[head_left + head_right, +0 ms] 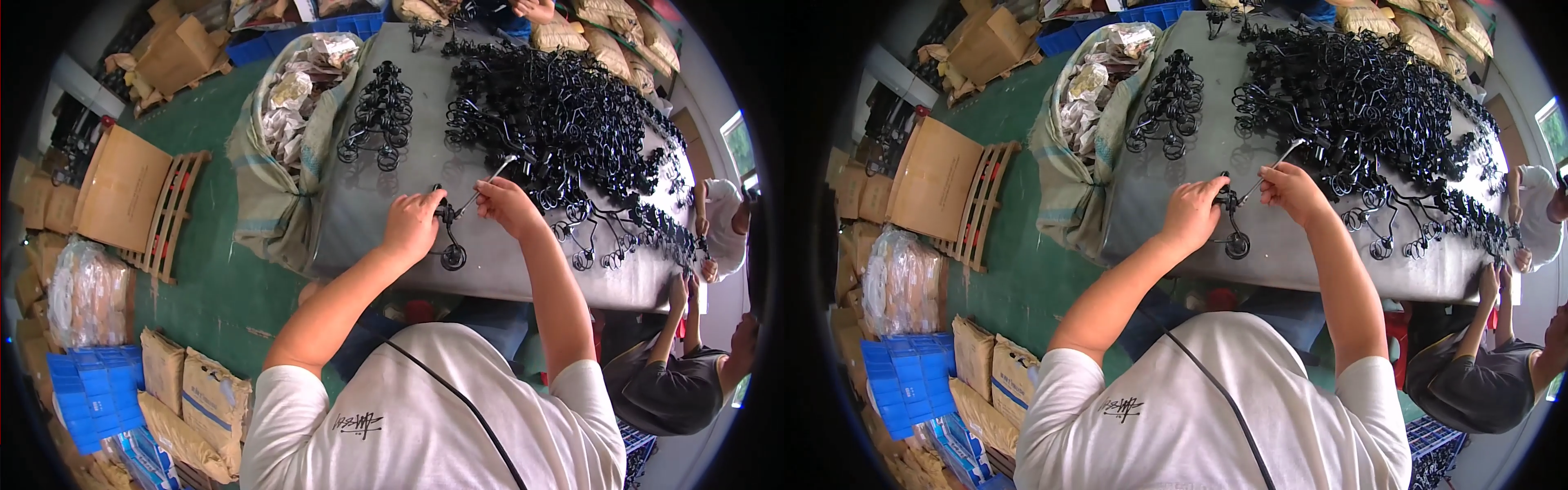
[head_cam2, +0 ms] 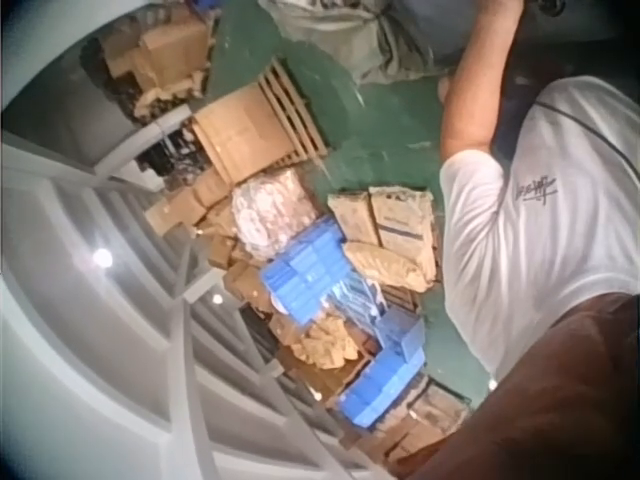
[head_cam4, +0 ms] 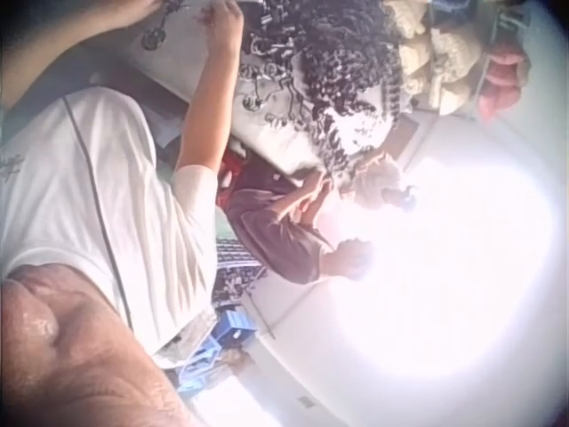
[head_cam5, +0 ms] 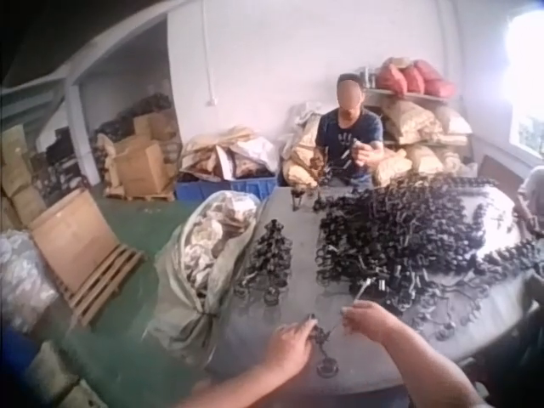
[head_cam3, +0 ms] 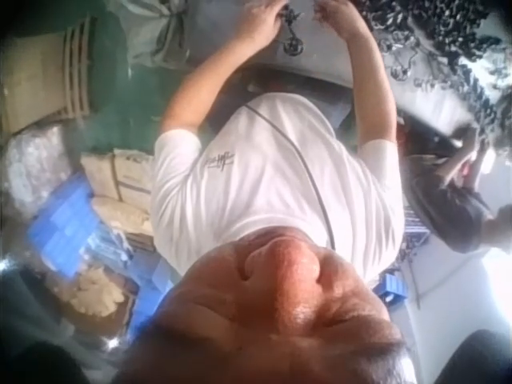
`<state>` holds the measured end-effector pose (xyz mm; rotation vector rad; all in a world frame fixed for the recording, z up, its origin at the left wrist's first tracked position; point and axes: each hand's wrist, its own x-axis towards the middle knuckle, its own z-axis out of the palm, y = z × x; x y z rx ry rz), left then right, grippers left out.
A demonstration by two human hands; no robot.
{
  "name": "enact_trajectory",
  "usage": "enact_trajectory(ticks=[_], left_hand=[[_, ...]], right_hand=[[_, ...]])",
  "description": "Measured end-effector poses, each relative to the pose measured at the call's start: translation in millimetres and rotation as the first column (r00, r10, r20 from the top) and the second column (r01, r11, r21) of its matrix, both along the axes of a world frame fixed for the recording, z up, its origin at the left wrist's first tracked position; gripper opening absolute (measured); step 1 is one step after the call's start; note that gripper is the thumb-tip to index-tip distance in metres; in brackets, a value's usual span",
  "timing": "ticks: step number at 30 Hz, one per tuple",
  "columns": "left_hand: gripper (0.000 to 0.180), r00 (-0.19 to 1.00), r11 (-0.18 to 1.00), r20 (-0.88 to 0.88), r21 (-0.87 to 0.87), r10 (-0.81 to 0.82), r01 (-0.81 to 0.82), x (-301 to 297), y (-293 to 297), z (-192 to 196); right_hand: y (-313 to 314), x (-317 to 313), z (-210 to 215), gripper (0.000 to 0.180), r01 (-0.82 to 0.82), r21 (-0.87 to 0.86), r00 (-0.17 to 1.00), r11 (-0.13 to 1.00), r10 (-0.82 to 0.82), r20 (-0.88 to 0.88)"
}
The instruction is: Assembling small black metal wire components by hand at a workshop table.
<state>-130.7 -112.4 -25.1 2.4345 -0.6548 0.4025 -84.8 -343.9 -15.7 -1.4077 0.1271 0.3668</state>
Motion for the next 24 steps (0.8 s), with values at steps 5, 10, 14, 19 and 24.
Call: enact_trajectory(ticks=[5, 10, 14, 19, 24], left_hand=[[0.044, 0.997, 0.999, -0.054, 0.025, 0.050, -0.048, -5.5, 5.0, 3.4], [0.047, 0.998, 0.998, -0.036, -0.002, 0.057, -0.057, -4.5, 3.7, -2.6], [0.046, 0.999, 0.998, 0.002, -0.043, 0.042, -0.042, -4.4, 3.9, -2.2], [0.044, 0.999, 0.996, 0.028, -0.081, 0.037, -0.034, -2.4, 3.1, -3.5], [0.044, 0.997, 0.997, 0.073, -0.072, 0.005, 0.001, 0.1, 3.5, -6.0]], right_hand=[[19.2, -11.6, 7.5, 0.011, 0.160, -0.009, 0.987, 0.987, -0.160, 0.006], [34.2, -85.1, 5.2, 0.006, 0.241, -0.326, 0.770, 0.914, 0.024, 0.637], [33.4, -99.7, 7.3, 0.016, 0.397, -0.463, 0.458, 0.793, 0.266, 0.848], [33.9, -101.9, 4.8, 0.030, 0.356, -0.555, 0.299, 0.752, 0.470, 0.830], [37.4, -97.1, 1.9, 0.024, 0.344, -0.595, 0.284, 0.726, 0.523, 0.803]])
